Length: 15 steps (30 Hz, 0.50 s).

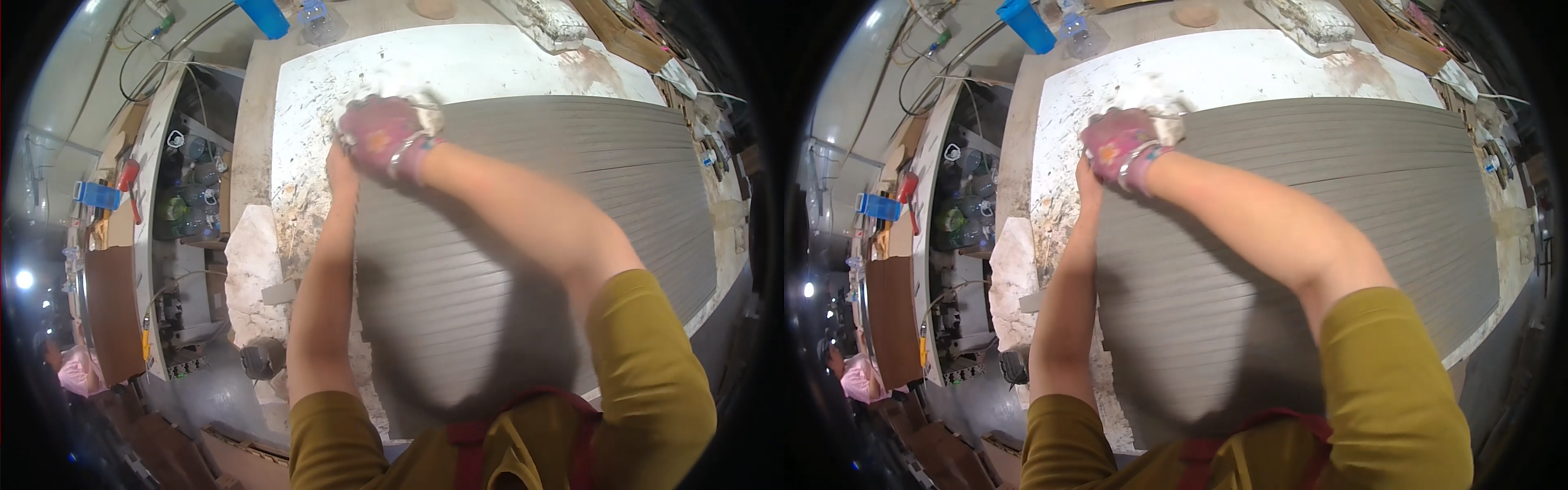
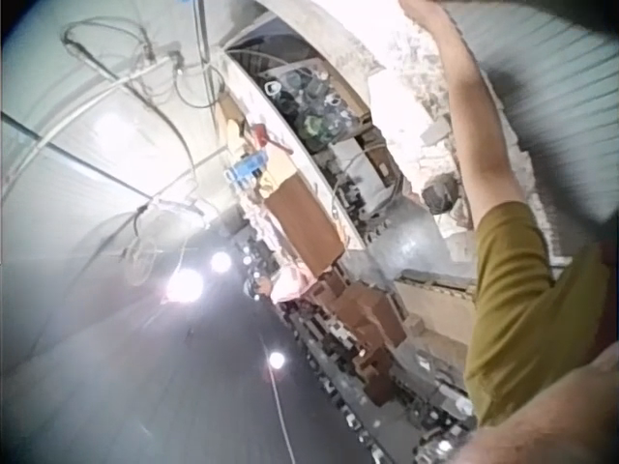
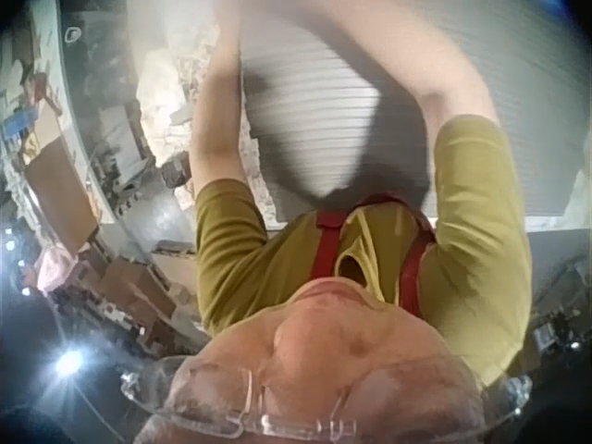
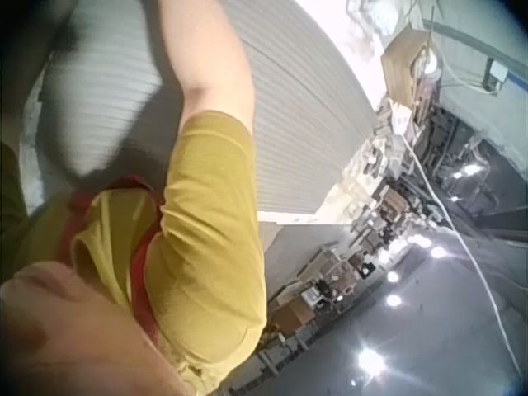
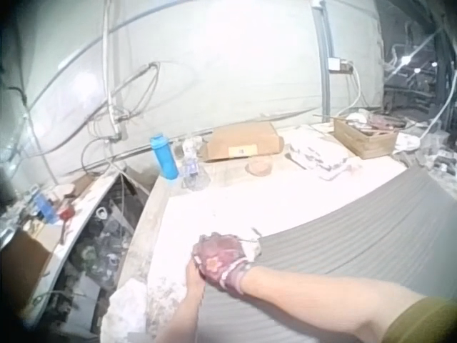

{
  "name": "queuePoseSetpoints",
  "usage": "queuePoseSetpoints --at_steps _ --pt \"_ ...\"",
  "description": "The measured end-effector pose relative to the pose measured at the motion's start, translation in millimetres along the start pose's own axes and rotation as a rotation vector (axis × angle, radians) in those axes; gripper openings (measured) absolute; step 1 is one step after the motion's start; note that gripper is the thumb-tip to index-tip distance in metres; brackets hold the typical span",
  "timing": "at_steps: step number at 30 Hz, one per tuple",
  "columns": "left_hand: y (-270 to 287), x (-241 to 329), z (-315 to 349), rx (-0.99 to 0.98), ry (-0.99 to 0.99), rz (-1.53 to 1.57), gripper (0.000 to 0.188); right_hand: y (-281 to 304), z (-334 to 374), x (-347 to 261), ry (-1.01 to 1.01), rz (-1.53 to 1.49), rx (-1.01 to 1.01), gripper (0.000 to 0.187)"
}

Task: The person wipes the surface and grooves of a grey rectangular board with a white cloth. They pour liquid from a clear bottle onto the cloth and then rub the cloth across the board's surface.

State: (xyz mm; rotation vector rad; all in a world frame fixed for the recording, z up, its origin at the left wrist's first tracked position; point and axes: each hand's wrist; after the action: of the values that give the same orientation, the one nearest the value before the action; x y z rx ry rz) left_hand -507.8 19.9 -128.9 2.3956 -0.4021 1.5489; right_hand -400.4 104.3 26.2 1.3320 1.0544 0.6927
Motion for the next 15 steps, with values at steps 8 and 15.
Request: queuePoseSetpoints --at_steps 8,15 --pt "-3.9 42.0 8.9 -0.221 -0.051 -0.192 0.032 19.2 46.9 173.6 -0.144 0.073 0.104 0.020" --pt "-3.3 35.4 0.5 -0.207 -0.086 -0.185 0.033 3.1 30.4 71.2 0.037 0.022 0.173 0.024"
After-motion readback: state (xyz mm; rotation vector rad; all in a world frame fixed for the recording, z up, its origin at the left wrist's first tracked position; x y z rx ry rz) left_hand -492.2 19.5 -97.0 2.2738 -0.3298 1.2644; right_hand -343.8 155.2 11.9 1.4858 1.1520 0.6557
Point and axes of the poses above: each hand's wrist, its own z-axis away from the middle knuckle, its own y-axis out of the back of the hand, x = y × z, and after that the axes turned 12 degrees about -y, right-handed
